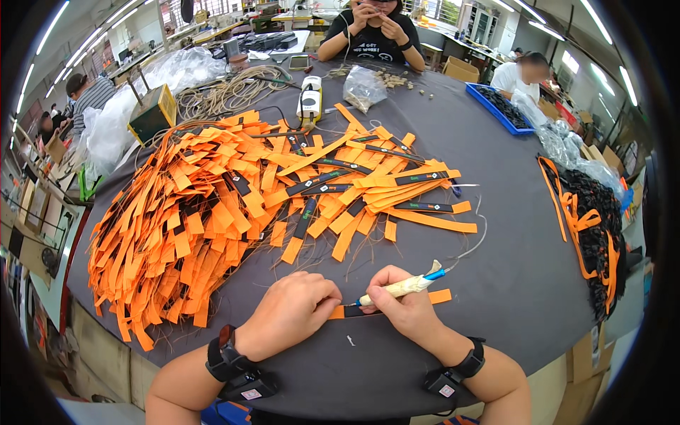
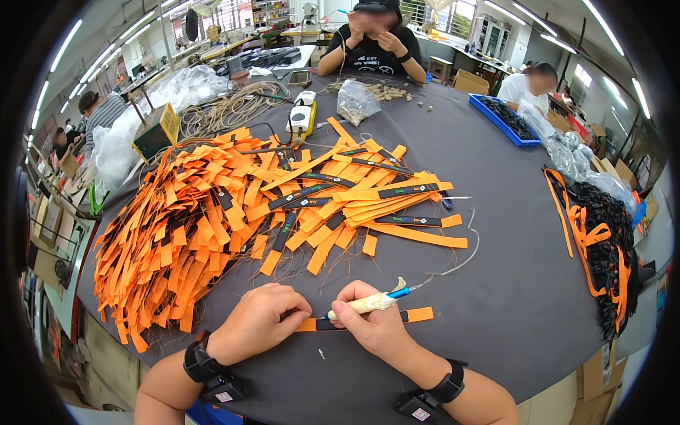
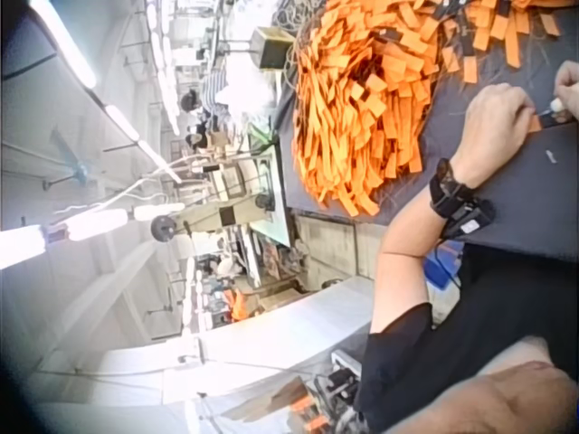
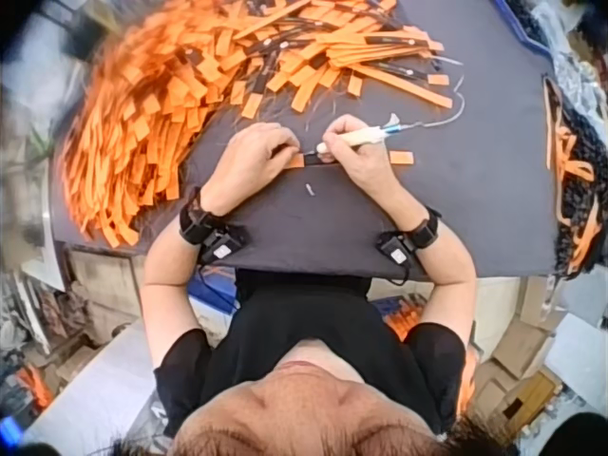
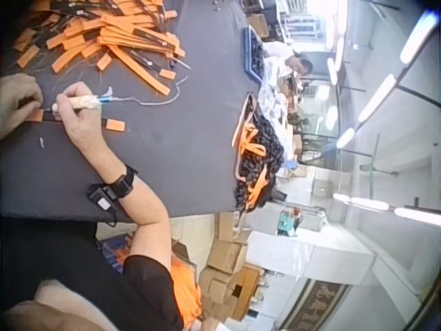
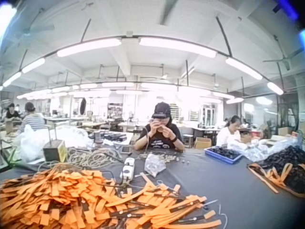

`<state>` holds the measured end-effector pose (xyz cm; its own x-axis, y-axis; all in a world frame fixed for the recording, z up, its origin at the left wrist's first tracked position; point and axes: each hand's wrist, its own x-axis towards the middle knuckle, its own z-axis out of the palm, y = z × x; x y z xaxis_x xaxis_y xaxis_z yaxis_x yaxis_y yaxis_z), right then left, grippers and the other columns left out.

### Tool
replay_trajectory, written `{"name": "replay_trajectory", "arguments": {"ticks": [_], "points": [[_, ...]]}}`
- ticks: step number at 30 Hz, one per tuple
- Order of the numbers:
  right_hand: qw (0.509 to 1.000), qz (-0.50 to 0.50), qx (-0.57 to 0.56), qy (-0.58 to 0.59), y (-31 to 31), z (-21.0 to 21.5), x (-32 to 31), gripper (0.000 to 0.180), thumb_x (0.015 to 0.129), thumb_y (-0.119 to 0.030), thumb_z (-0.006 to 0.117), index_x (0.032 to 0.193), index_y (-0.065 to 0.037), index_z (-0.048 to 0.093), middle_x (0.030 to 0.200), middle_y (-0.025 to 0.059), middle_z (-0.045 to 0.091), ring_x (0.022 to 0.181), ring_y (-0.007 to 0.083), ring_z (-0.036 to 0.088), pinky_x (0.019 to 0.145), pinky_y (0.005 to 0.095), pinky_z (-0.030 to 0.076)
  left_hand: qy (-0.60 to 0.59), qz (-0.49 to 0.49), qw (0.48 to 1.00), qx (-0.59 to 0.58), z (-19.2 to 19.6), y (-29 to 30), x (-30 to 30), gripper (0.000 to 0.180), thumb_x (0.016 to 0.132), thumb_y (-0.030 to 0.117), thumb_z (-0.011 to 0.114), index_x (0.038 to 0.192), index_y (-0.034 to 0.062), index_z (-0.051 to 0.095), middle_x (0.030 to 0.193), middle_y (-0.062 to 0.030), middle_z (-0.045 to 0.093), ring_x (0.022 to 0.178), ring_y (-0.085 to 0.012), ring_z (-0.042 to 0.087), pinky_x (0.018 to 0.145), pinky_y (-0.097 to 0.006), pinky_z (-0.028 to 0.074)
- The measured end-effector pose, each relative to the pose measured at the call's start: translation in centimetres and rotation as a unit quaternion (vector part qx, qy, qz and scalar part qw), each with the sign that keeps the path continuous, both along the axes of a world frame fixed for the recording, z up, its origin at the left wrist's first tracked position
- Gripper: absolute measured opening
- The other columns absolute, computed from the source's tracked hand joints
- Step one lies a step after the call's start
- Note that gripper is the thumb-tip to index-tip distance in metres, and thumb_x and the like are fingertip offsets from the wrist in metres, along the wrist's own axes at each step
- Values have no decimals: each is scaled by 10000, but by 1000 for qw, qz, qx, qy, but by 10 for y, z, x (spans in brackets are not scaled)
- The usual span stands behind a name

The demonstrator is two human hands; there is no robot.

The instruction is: The person uses a handheld tool to apply adhesive or seal the ends of orange fabric strips. They handle the strips one by one, applying the tool to the ends and placing the finished items into a blue bin. The task is performed at a workbench in a factory setting.

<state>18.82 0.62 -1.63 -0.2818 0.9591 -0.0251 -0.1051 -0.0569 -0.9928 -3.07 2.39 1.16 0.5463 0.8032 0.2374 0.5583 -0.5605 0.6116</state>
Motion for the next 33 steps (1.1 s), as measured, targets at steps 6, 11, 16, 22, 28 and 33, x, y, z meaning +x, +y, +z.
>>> {"name": "replay_trajectory", "arguments": {"ticks": [6,11,16,22,28,33], "points": [[1000,-3,7,-28,-2,5,-2,136,947,-145,601,932,-15,566,837,42,637,750,69,622,676,214,539,-20,2,1000,6,-5,1,1,37,802,78,665,831,55,660,801,-86,640,779,-284,613,681,-369,486],[999,-3,17,-42,-1,2,-1,133,942,-144,605,934,-15,572,829,39,637,746,68,618,661,214,528,-26,0,1000,10,-4,1,1,35,802,70,661,833,55,657,793,-81,628,779,-280,606,677,-372,481],[998,-1,23,-54,-1,3,-3,131,941,-142,609,933,-16,572,816,31,634,739,64,611,652,212,520,-30,2,999,12,-6,2,0,36,800,62,655,836,56,658,790,-75,624,777,-279,603,676,-375,480],[999,-2,16,-52,-1,2,-2,125,942,-136,606,933,-17,570,812,26,631,738,61,607,650,212,513,-26,-4,1000,12,-5,3,0,51,799,61,652,847,59,667,802,-70,630,784,-279,605,682,-375,483],[999,-1,15,-49,-1,5,-3,127,944,-136,605,931,-15,567,823,31,636,740,63,610,656,212,519,-22,-4,1000,12,-6,3,0,54,803,62,650,852,58,672,806,-67,632,786,-275,606,686,-371,486],[999,-4,6,-46,0,3,-2,126,940,-131,610,930,-13,567,828,39,640,737,68,614,661,215,527,-32,2,999,14,-6,4,0,47,807,62,651,845,60,678,803,-74,629,767,-277,606,684,-366,484]]}}
